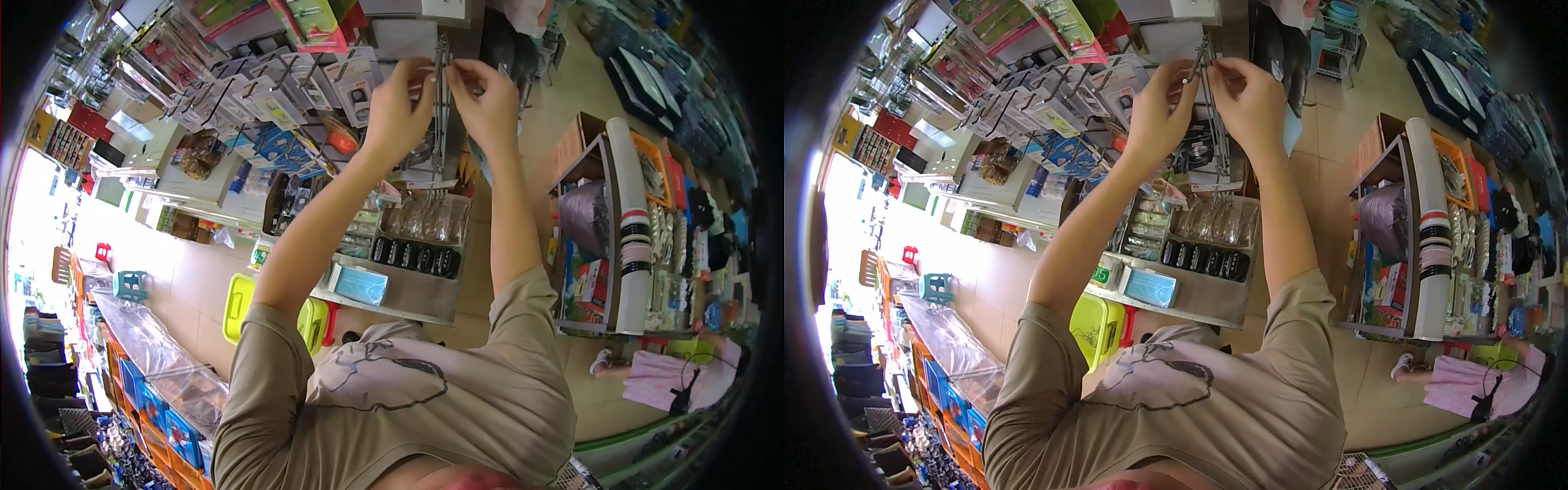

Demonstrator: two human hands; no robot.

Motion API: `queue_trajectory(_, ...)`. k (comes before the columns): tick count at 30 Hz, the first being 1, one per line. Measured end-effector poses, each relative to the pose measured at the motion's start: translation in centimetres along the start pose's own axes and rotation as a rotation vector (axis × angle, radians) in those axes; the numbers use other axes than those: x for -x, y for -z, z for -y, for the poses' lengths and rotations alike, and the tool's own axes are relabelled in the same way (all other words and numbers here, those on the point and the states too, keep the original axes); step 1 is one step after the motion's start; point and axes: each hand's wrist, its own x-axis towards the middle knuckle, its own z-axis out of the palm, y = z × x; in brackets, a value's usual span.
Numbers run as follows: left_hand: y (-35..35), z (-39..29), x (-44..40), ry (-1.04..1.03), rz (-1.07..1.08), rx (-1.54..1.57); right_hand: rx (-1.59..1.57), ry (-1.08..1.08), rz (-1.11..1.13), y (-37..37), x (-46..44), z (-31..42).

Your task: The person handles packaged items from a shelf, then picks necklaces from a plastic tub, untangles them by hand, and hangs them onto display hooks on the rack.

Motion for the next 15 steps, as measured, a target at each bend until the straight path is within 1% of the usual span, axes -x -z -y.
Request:
queue_trajectory(1,0.6,-0.6,1.4,0.001,0.003,0.010,-0.028,0.007,-0.034,0.1,0.8,0.0)
queue_trajectory(2,1.5,-0.9,3.4,-0.064,0.017,-0.021,-0.056,0.011,-0.069,0.3,1.9,0.1)
queue_trajectory(3,2.8,-1.3,5.7,-0.129,0.032,-0.051,0.010,0.019,-0.082,0.9,3.1,0.9)
queue_trajectory(5,6.4,-3.3,11.6,0.054,0.228,-0.042,0.043,0.089,-0.136,1.6,6.1,-0.1)
queue_trajectory(6,8.2,-3.1,14.8,0.055,0.296,-0.021,0.056,0.118,-0.152,1.9,8.1,-0.7)
queue_trajectory(7,10.0,-2.9,18.0,0.079,0.351,-0.092,0.075,0.089,-0.131,2.1,10.1,-0.8)
queue_trajectory(8,11.6,-2.9,21.0,0.188,0.350,-0.097,0.088,0.060,-0.098,2.2,12.3,-0.9)
queue_trajectory(9,13.3,-2.0,23.9,0.257,0.343,-0.143,0.099,0.044,0.023,2.3,14.3,-1.3)
queue_trajectory(10,15.0,0.1,27.5,0.381,0.295,-0.165,0.105,0.037,0.151,2.3,16.1,-1.9)
queue_trajectory(11,17.1,2.2,31.6,0.575,0.232,-0.213,0.040,-0.054,0.278,2.2,18.1,-2.0)
queue_trajectory(12,19.3,4.7,36.3,0.618,0.133,-0.259,-0.028,-0.143,0.411,1.8,19.9,-2.0)
queue_trajectory(13,21.6,6.8,41.3,0.792,0.011,-0.277,-0.095,-0.230,0.549,1.2,21.6,-1.9)
queue_trajectory(14,24.0,9.3,47.5,0.965,-0.122,-0.278,-0.137,-0.348,0.646,0.7,23.4,-1.6)
queue_trajectory(15,26.3,11.0,53.7,1.122,-0.208,-0.345,-0.171,-0.457,0.737,-0.1,24.9,-1.3)
